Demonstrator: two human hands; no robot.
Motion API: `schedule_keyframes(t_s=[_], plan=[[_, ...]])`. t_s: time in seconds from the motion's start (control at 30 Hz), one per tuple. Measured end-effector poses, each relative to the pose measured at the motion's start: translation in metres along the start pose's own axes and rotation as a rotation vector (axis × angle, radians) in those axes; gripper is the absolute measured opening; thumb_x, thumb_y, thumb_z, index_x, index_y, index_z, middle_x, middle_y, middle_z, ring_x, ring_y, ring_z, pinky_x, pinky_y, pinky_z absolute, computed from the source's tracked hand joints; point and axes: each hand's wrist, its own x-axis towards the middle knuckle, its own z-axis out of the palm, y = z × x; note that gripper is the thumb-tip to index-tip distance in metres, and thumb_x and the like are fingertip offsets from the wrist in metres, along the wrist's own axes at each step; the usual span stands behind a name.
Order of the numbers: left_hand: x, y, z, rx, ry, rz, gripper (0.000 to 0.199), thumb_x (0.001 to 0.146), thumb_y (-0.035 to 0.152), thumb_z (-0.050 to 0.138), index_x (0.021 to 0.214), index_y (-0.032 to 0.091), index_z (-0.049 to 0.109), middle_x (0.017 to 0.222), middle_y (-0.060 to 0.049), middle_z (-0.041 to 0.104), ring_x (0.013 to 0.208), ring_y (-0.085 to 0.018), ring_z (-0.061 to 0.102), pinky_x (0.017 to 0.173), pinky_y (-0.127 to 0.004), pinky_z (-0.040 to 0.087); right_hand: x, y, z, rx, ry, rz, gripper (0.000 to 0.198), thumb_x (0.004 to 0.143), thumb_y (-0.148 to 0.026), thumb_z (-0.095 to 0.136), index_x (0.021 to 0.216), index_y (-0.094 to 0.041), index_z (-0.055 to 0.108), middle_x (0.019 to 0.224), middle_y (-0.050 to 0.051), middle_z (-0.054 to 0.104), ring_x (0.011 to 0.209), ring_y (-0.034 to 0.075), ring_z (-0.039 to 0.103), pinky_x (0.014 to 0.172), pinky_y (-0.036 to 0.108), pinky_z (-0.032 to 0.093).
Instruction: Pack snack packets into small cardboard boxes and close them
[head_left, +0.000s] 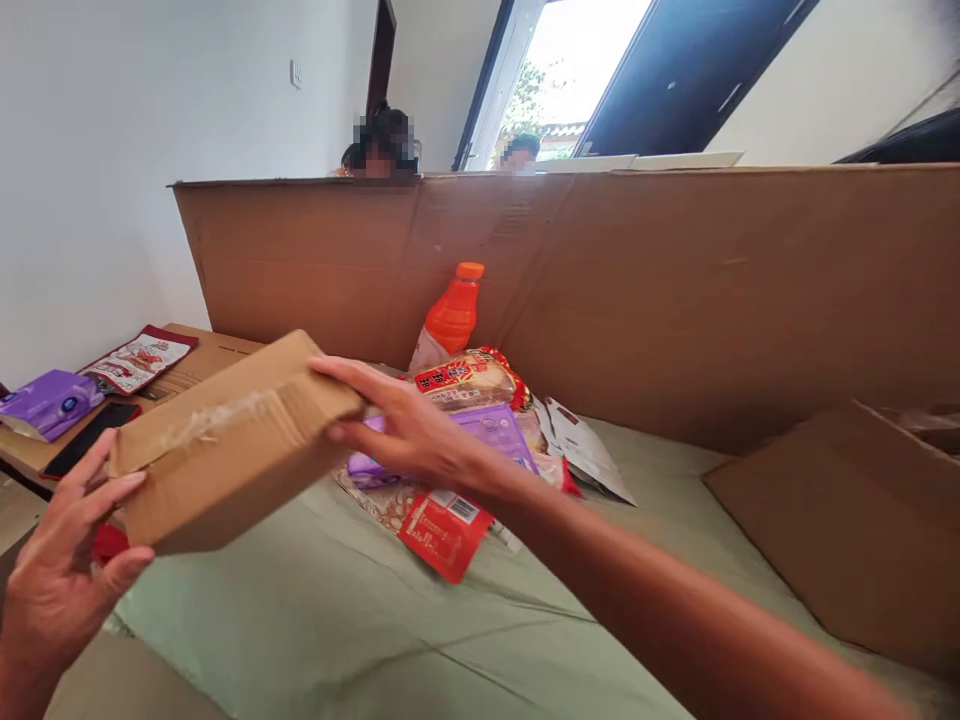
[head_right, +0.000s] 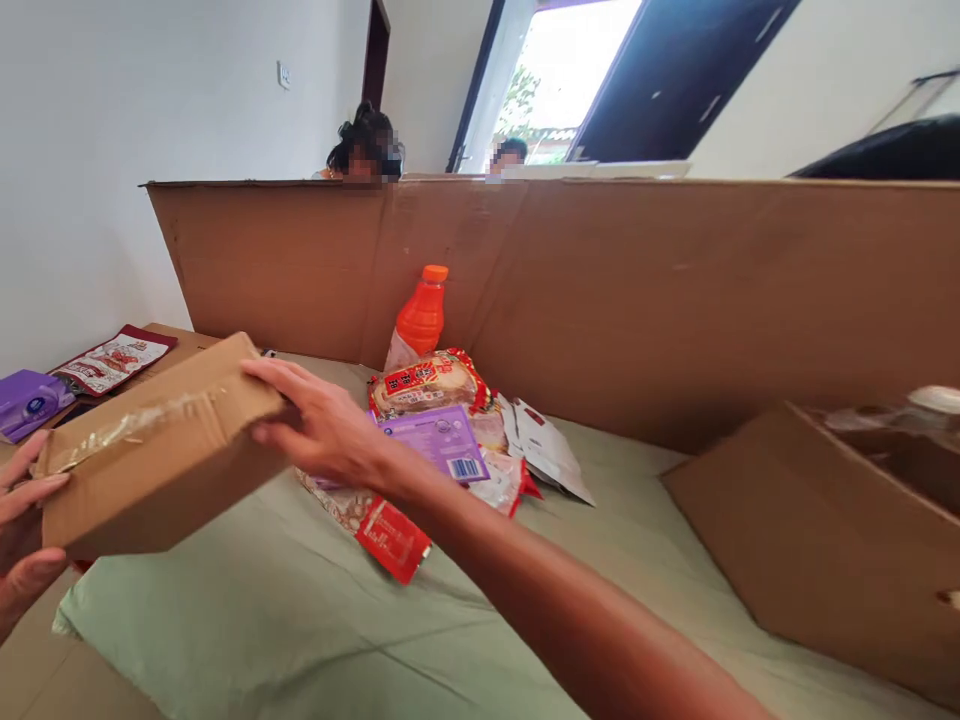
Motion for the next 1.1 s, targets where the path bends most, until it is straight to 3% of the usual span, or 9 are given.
schedule_keyframes(t_s=[0.1,0.2,0.33,0.5,0.63,0.8,1.0,1.1], plan=[[0.014,-0.038,0.009,0.007,0.143,-0.1,0.039,0.094,0.052,0.064,0.133,0.043,0.061,0.164,0.006,0.041,0.146,-0.038,0.046,0.123,-0.061,0.038,0.078,0.038,0.05,0.153,-0.113,0.034,0.064,0.091,-0.029,0.061,0.153,-0.023,0.047,0.16,0.002,0.049,0.143,0.026,0.05,0.118,0.045,0.042],[0.025,-0.065,0.031,0.045,0.115,-0.179,0.046,0.095,0.053,0.062,0.138,0.036,0.057,0.163,-0.004,0.039,0.141,-0.04,0.05,0.116,-0.059,0.047,0.128,0.071,0.097,0.18,-0.181,0.144,0.063,0.092,-0.021,0.057,0.154,-0.016,0.045,0.161,0.007,0.048,0.147,0.019,0.045,0.123,0.035,0.034],[0.05,-0.079,0.057,0.178,0.109,-0.144,0.054,0.094,0.057,0.058,0.141,0.03,0.058,0.155,-0.013,0.043,0.143,-0.042,0.047,0.117,-0.061,0.043,0.158,0.105,0.136,0.151,-0.113,0.25,0.061,0.1,-0.024,0.043,0.159,-0.012,0.035,0.165,0.013,0.041,0.151,0.021,0.039,0.124,0.039,0.03],[0.114,-0.089,0.098,0.194,0.134,-0.18,0.053,0.093,0.056,0.056,0.133,0.021,0.065,0.158,-0.017,0.039,0.147,-0.041,0.042,0.122,-0.055,0.037,0.178,0.132,0.154,0.08,-0.016,0.415,0.069,0.101,-0.024,0.038,0.165,-0.014,0.016,0.16,0.021,0.042,0.145,0.034,0.044,0.117,0.057,0.037],[0.174,-0.098,0.143,0.196,0.111,-0.207,0.049,0.091,0.044,0.062,0.133,0.019,0.066,0.162,-0.019,0.035,0.15,-0.041,0.039,0.123,-0.052,0.036,0.178,0.137,0.166,0.057,-0.024,0.495,0.077,0.093,-0.017,0.049,0.163,-0.007,0.018,0.157,0.027,0.042,0.144,0.036,0.045,0.117,0.055,0.037],[0.225,-0.095,0.184,0.201,0.085,-0.246,0.051,0.09,0.037,0.064,0.137,0.017,0.065,0.163,-0.022,0.034,0.148,-0.042,0.042,0.117,-0.052,0.042,0.146,0.118,0.175,0.084,-0.115,0.436,0.079,0.087,-0.013,0.059,0.16,-0.007,0.029,0.159,0.021,0.045,0.149,0.03,0.043,0.122,0.044,0.037],[0.232,-0.084,0.193,0.248,0.1,-0.251,0.052,0.092,0.034,0.063,0.14,0.014,0.063,0.163,-0.027,0.03,0.147,-0.046,0.041,0.114,-0.055,0.042,0.11,0.089,0.159,0.133,-0.176,0.37,0.076,0.087,-0.018,0.065,0.157,-0.006,0.039,0.161,0.021,0.044,0.15,0.03,0.042,0.124,0.044,0.036],[0.231,-0.084,0.186,0.307,0.121,-0.218,0.05,0.091,0.036,0.065,0.137,0.018,0.066,0.168,-0.023,0.02,0.15,-0.049,0.032,0.118,-0.061,0.033,0.107,0.089,0.151,0.152,-0.152,0.389,0.078,0.087,-0.019,0.065,0.159,-0.01,0.037,0.164,0.019,0.04,0.152,0.029,0.039,0.126,0.045,0.033]])
